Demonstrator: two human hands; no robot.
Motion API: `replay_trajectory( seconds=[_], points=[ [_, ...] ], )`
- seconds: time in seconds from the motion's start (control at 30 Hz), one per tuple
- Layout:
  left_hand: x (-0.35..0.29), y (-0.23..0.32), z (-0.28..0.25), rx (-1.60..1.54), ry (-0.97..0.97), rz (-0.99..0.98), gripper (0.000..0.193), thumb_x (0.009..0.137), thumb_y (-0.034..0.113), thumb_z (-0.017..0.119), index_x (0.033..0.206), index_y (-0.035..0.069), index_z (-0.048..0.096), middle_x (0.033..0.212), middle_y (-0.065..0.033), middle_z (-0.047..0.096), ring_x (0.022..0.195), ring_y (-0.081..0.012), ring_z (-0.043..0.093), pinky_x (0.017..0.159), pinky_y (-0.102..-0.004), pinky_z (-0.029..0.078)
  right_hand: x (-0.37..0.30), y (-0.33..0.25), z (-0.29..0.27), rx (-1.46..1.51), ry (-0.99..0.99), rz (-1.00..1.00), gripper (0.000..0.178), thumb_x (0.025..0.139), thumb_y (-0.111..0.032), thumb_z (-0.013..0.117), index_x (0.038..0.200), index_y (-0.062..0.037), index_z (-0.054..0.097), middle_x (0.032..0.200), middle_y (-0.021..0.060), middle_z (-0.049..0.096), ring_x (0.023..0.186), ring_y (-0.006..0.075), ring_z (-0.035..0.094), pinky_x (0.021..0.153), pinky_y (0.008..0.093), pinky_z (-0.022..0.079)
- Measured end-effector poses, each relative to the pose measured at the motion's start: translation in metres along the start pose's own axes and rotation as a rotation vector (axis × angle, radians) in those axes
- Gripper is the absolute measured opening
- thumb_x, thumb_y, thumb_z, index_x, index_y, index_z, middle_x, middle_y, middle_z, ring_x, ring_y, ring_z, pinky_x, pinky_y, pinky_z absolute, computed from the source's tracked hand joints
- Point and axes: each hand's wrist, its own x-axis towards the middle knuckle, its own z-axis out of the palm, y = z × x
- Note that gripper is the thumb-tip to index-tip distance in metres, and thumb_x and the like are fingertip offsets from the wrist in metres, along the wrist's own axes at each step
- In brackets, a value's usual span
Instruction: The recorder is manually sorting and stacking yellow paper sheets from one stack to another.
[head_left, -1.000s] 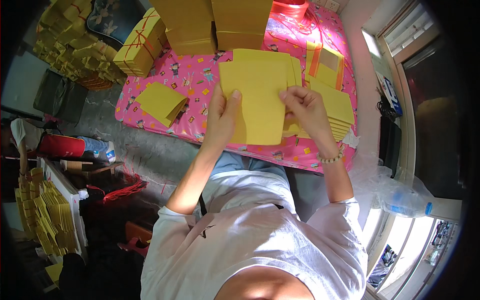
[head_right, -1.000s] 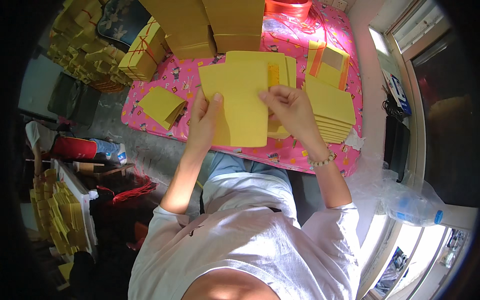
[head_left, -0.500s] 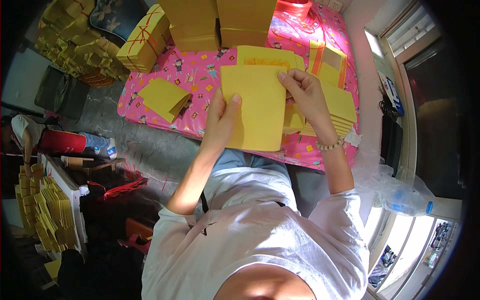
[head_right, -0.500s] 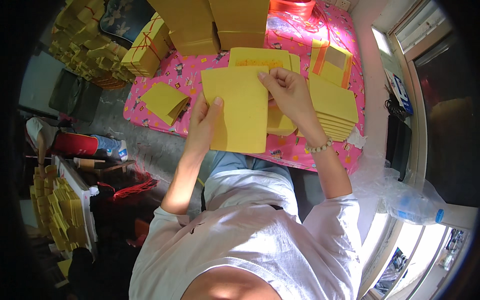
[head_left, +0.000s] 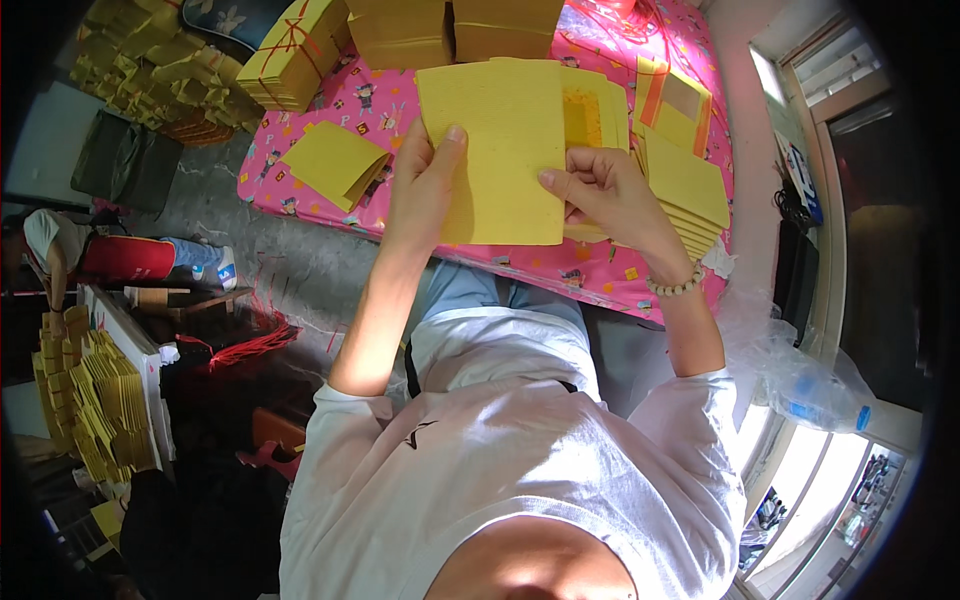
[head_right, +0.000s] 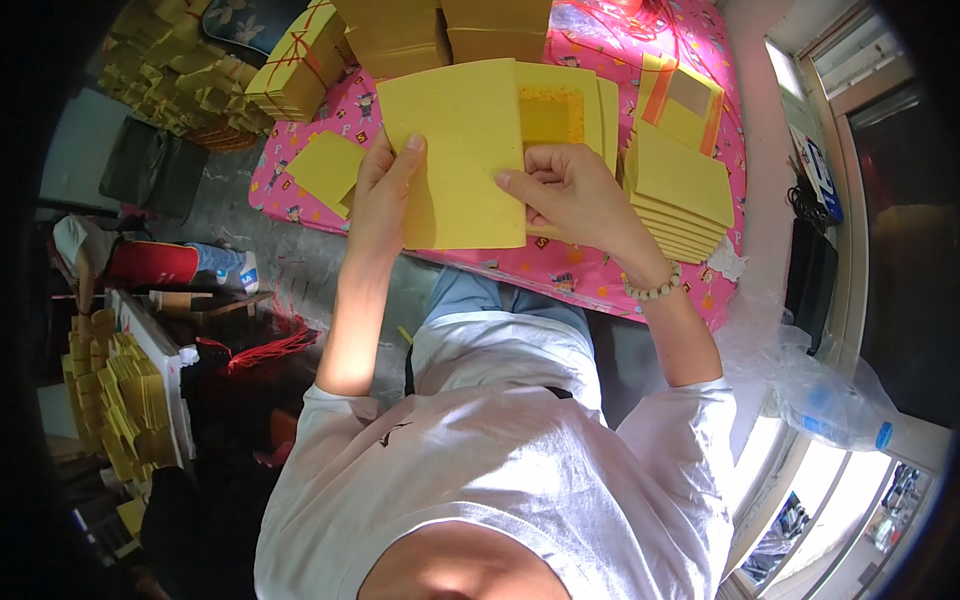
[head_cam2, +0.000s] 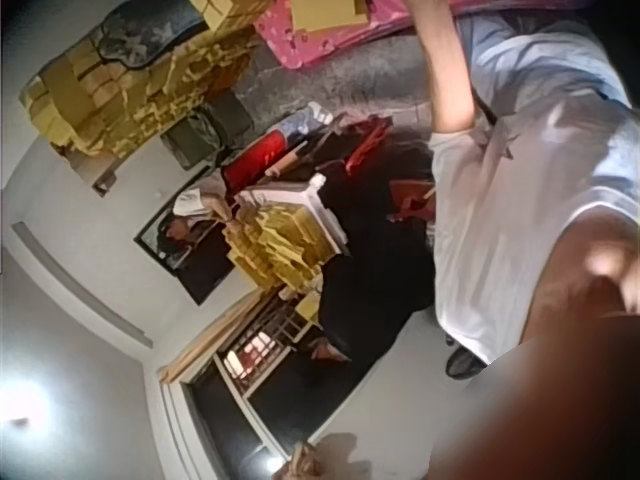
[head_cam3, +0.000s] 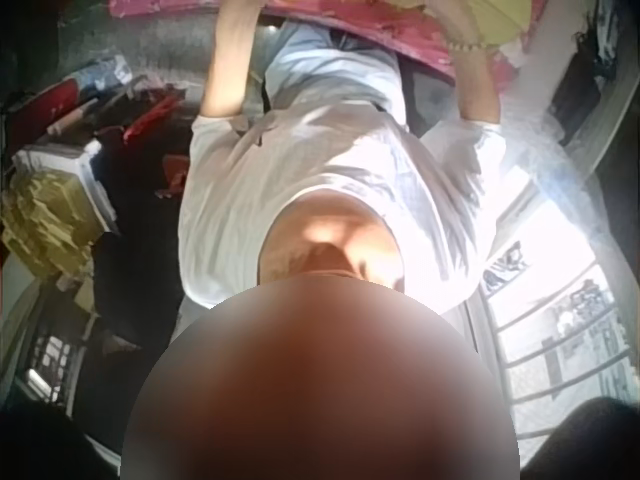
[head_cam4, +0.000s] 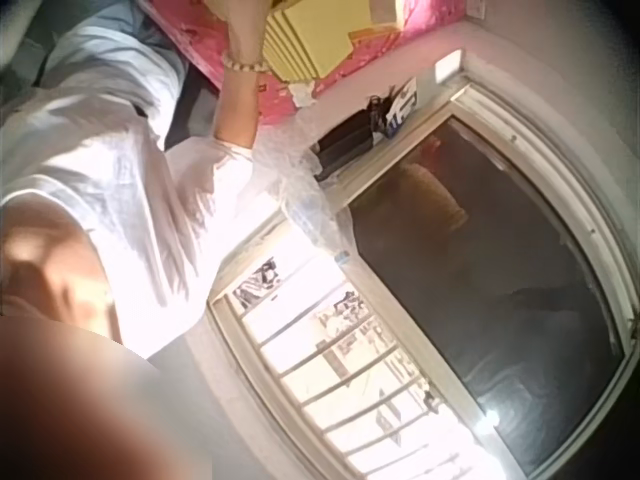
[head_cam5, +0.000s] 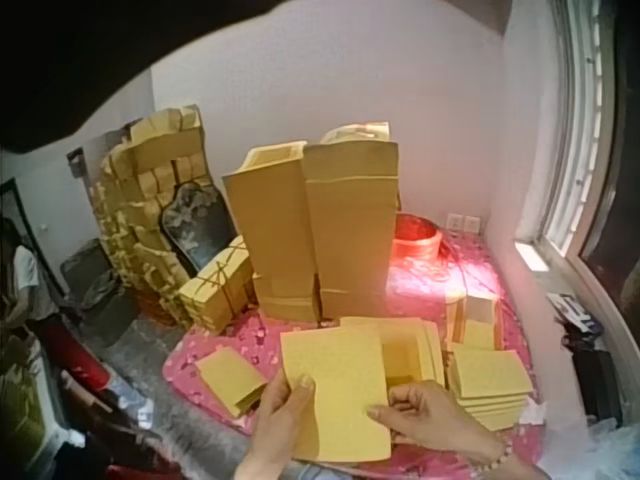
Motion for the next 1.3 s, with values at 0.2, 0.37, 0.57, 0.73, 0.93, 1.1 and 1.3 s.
replay_trajectory(
  seconds=[0.2, 0.37, 0.57, 0.73, 0.93, 1.1, 1.3],
  points=[
    [-0.001, -0.011, -0.014, -0.054, 0.124, 0.059, 0.030, 0.097, 0.012, 0.046, 0.125, 0.002, 0.047, 0.116, -0.0060, 0.059, 0.104, -0.0114, 0.056, 0.088, -0.0267, 0.045, 0.004, 0.004, 0.011, -0.149, -0.019, -0.035, 0.022, 0.091, -0.019, 0.062, 0.086, 0.0026, 0.062, 0.070, -0.0013, 0.059, 0.057, 0.0015, 0.051, 0.050, 0.0167, 0.042],
    [-0.004, -0.010, -0.028, -0.113, 0.196, 0.102, 0.028, 0.097, 0.011, 0.046, 0.123, 0.000, 0.047, 0.114, -0.0069, 0.059, 0.102, -0.0111, 0.055, 0.086, -0.0265, 0.045, 0.011, 0.002, 0.023, -0.045, 0.011, -0.024, 0.021, 0.090, -0.018, 0.063, 0.093, 0.0029, 0.062, 0.074, -0.0009, 0.061, 0.059, 0.0024, 0.054, 0.051, 0.0165, 0.045],
    [-0.003, 0.004, -0.086, 0.010, 0.145, -0.037, 0.026, 0.094, 0.014, 0.053, 0.117, 0.002, 0.054, 0.103, -0.0056, 0.063, 0.093, -0.0095, 0.060, 0.079, -0.0243, 0.048, 0.032, 0.000, 0.035, -0.024, 0.012, -0.097, 0.023, 0.090, -0.018, 0.062, 0.101, 0.0026, 0.062, 0.082, 0.0007, 0.062, 0.071, 0.0026, 0.057, 0.060, 0.0154, 0.048],
    [0.017, 0.006, -0.161, -0.033, 0.356, -0.052, 0.029, 0.093, 0.014, 0.054, 0.120, 0.002, 0.053, 0.108, -0.0065, 0.063, 0.093, -0.0148, 0.064, 0.077, -0.0279, 0.053, 0.038, -0.005, 0.035, -0.114, 0.077, -0.149, 0.020, 0.090, -0.015, 0.061, 0.103, 0.0004, 0.064, 0.086, -0.0002, 0.063, 0.076, 0.0045, 0.057, 0.067, 0.0193, 0.048],
    [0.041, -0.024, -0.239, -0.076, 0.539, -0.170, 0.030, 0.093, 0.015, 0.055, 0.121, 0.002, 0.052, 0.111, -0.0090, 0.062, 0.096, -0.0201, 0.064, 0.078, -0.0352, 0.055, 0.032, 0.019, 0.016, -0.264, 0.325, -0.249, 0.017, 0.089, -0.011, 0.060, 0.103, -0.0008, 0.064, 0.090, 0.0025, 0.066, 0.081, 0.0080, 0.060, 0.072, 0.0229, 0.048],
    [0.042, -0.060, -0.264, -0.036, 0.594, -0.244, 0.030, 0.093, 0.015, 0.055, 0.120, 0.002, 0.052, 0.112, -0.0106, 0.061, 0.096, -0.0221, 0.063, 0.078, -0.0370, 0.056, 0.015, 0.026, 0.005, -0.481, 0.501, -0.279, 0.016, 0.089, -0.008, 0.060, 0.102, 0.0009, 0.064, 0.092, 0.0066, 0.066, 0.083, 0.0115, 0.062, 0.073, 0.0237, 0.049],
    [0.045, -0.072, -0.265, 0.006, 0.645, -0.272, 0.031, 0.092, 0.013, 0.057, 0.121, 0.001, 0.053, 0.111, -0.0109, 0.061, 0.095, -0.0237, 0.064, 0.076, -0.0376, 0.057, 0.006, 0.037, -0.003, -0.484, 0.482, -0.274, 0.014, 0.088, -0.002, 0.059, 0.101, 0.0019, 0.063, 0.094, 0.0080, 0.063, 0.085, 0.0134, 0.062, 0.078, 0.0245, 0.050]
  ],
)
